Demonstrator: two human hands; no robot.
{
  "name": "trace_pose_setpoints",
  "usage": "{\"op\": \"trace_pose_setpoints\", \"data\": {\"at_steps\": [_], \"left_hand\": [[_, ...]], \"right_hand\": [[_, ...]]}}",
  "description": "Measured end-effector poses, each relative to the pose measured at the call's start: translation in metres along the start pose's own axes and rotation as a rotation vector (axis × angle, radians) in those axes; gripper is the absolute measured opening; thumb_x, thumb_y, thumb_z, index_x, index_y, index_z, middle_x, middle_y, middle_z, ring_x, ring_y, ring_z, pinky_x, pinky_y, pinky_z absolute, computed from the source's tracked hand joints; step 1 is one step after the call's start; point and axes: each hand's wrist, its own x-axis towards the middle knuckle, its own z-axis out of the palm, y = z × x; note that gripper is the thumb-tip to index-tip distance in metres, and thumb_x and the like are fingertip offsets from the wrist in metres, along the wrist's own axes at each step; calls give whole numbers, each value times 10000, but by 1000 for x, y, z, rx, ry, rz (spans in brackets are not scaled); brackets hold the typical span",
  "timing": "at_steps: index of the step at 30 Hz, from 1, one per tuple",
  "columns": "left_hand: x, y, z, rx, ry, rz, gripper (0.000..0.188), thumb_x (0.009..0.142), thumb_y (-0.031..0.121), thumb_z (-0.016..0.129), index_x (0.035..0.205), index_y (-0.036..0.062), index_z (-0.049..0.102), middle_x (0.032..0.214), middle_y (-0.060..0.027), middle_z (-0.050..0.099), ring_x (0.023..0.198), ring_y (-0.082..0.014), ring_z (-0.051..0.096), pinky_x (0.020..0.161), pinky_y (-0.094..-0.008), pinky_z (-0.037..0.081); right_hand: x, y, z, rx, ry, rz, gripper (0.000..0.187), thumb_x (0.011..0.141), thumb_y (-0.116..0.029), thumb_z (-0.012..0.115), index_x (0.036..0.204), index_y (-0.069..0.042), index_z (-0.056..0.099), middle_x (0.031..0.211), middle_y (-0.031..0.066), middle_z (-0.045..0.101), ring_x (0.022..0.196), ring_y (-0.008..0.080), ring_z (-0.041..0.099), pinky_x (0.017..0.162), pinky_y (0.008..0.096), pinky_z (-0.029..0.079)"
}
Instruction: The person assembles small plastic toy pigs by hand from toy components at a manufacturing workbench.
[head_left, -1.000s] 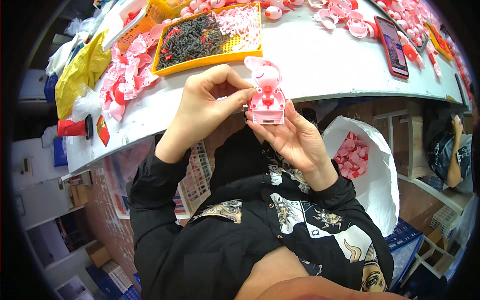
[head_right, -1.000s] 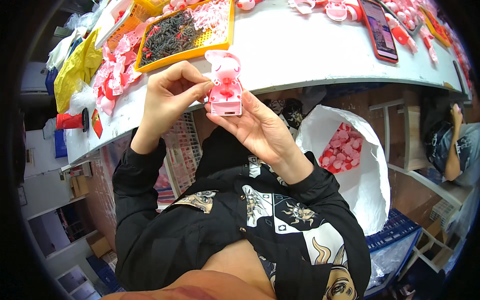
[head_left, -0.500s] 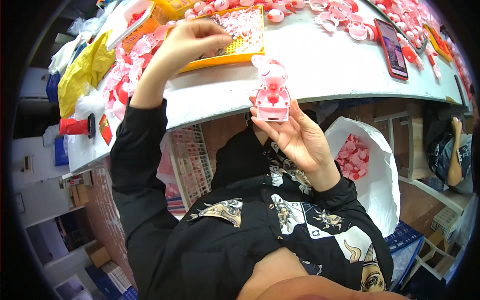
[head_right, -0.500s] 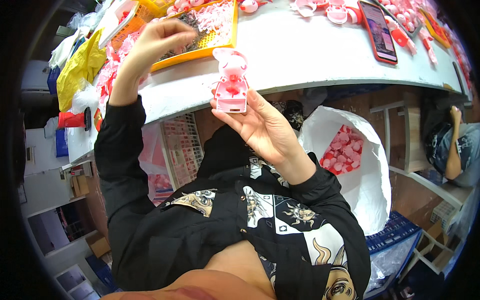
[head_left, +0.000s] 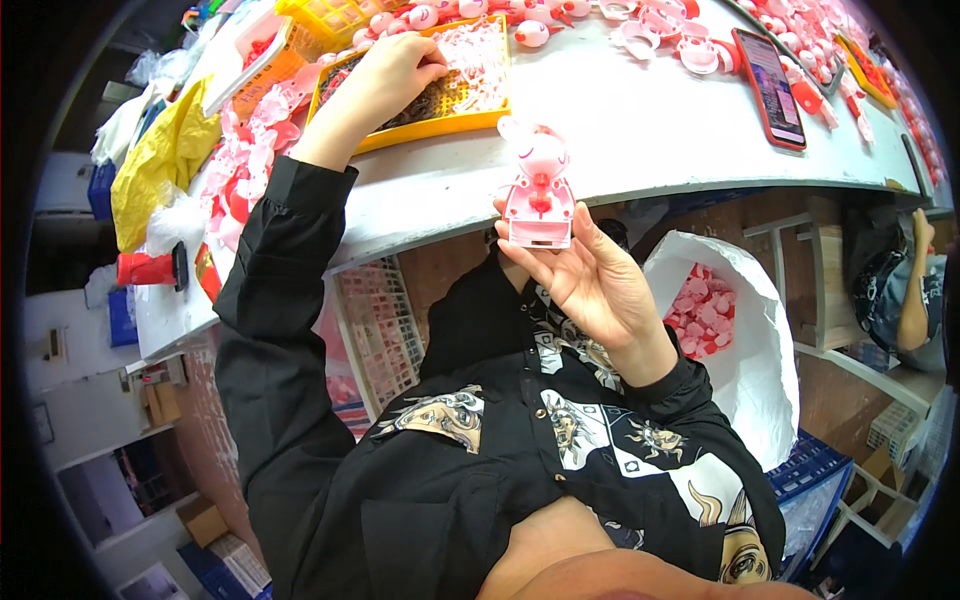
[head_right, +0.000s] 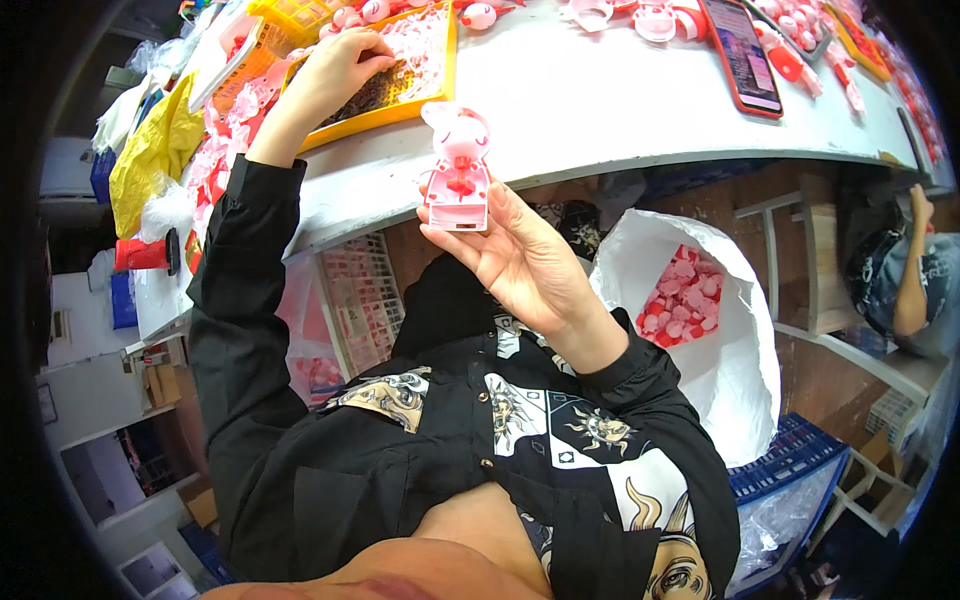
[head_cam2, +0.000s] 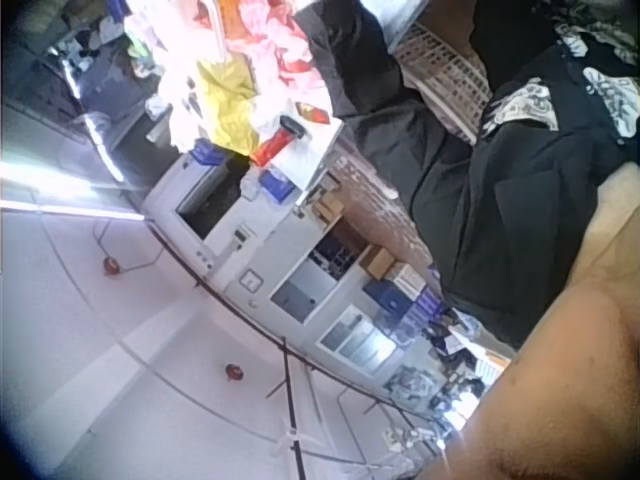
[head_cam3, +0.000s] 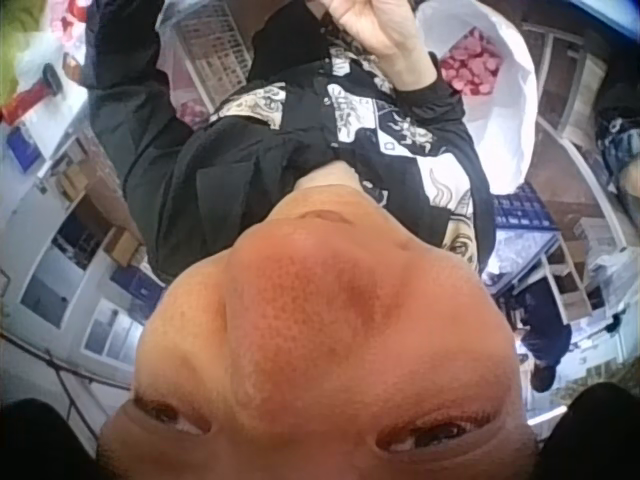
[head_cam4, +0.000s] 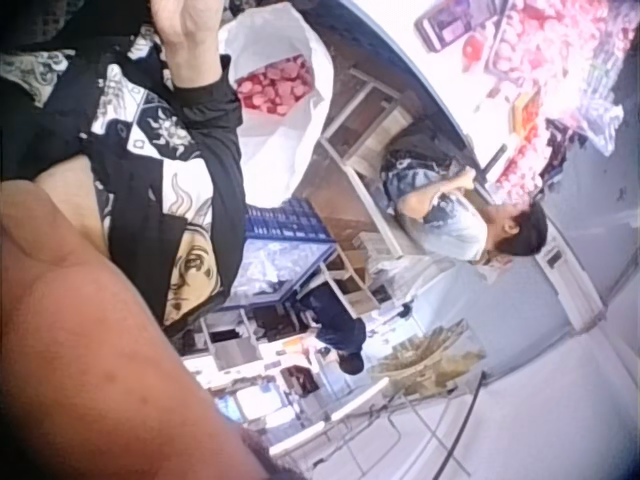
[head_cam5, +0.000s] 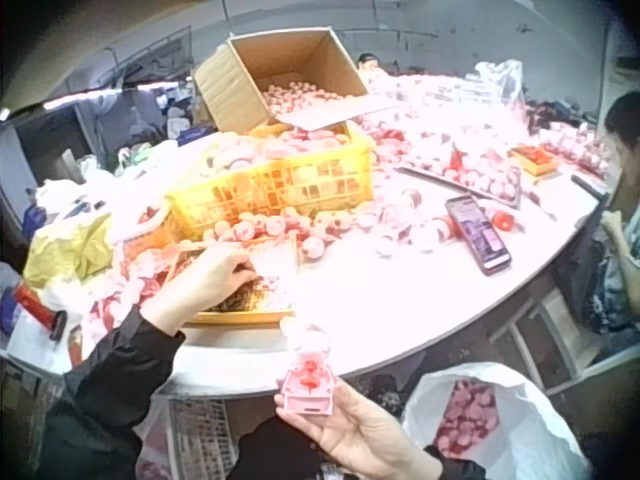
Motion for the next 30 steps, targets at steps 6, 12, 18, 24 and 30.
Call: {"op": "trace_pose_setpoints", "data": {"at_steps": [6,12,18,24,30], "left_hand": [[-23,-4,-15,-115,150,-52,208,875,185,654,972,4,686,842,-98,687,786,-171,644,752,-285,495],[-38,-7,-10,-346,153,-102,199,906,138,625,1023,-15,675,891,-53,692,794,-98,635,742,-222,500],[-43,2,-5,-535,216,-161,219,927,135,605,1069,-20,666,926,-46,682,836,-97,647,790,-214,520],[-60,44,-6,-961,213,-109,176,909,73,610,1043,-18,678,899,-71,691,829,-108,657,786,-225,534],[-76,87,-13,-1068,162,-152,187,886,43,637,1046,-48,665,929,-98,691,825,-132,664,789,-246,536]], "right_hand": [[5,6,-1,-11,-18,23,444,991,-232,483,1349,11,385,1305,173,499,1207,302,510,1053,446,433],[12,13,-5,30,-20,52,499,993,-232,470,1371,50,306,1360,256,416,1259,374,449,1067,457,422],[16,16,-4,19,-22,36,482,995,-218,467,1362,53,312,1359,255,414,1259,375,448,1066,458,424],[22,17,-6,-15,-22,11,480,997,-222,463,1359,55,311,1355,249,417,1263,375,443,1072,464,416],[23,16,-3,-25,-40,1,487,995,-228,470,1365,46,313,1351,237,423,1269,363,440,1080,460,406]]}}
